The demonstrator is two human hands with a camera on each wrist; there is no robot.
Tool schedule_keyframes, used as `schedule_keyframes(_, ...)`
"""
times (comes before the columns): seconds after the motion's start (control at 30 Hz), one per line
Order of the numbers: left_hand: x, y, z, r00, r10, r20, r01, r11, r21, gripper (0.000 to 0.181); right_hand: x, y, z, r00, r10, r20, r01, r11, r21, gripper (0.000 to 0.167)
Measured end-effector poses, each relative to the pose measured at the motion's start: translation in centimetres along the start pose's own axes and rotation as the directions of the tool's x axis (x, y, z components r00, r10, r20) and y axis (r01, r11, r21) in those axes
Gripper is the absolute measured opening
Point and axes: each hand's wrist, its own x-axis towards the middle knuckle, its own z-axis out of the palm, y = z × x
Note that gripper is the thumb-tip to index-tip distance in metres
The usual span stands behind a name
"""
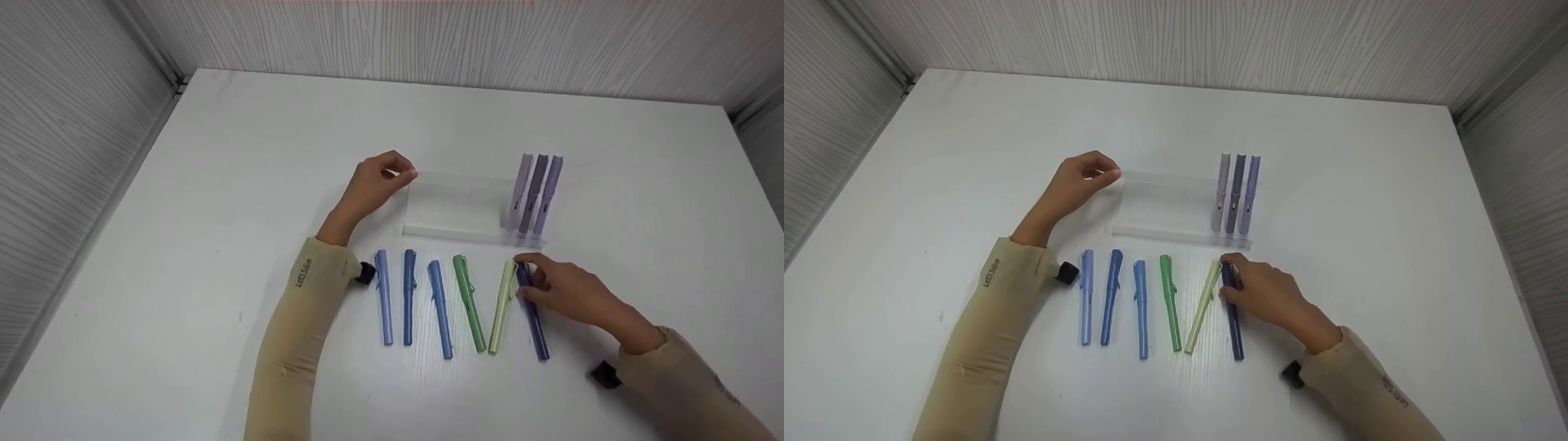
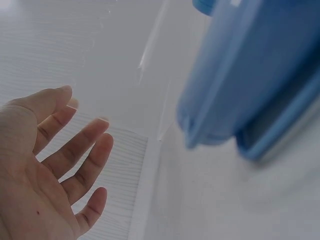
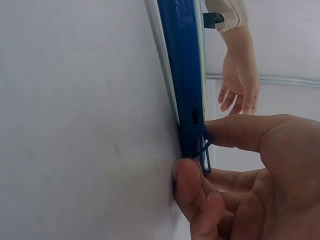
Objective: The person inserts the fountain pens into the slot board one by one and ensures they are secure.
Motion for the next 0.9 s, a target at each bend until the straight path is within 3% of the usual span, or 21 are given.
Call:
schedule_keyframes(0.4, 0.2, -0.6, 0.1, 1.000, 0.021, -0.005, -0.022, 1.000, -0.020, 0.022, 0.2, 0.4, 0.1, 1.000, 0.004, 0.031, -0.006, 0.999, 0.049, 0.056)
schedule_keyframes(0.9, 0.2, -0.9, -0.1, 1.000, 0.011, -0.005, -0.011, 1.000, -0.018, 0.022, 0.0, -0.2, -1.3, 0.999, -0.019, -0.039, 0.025, 0.987, 0.160, 0.056)
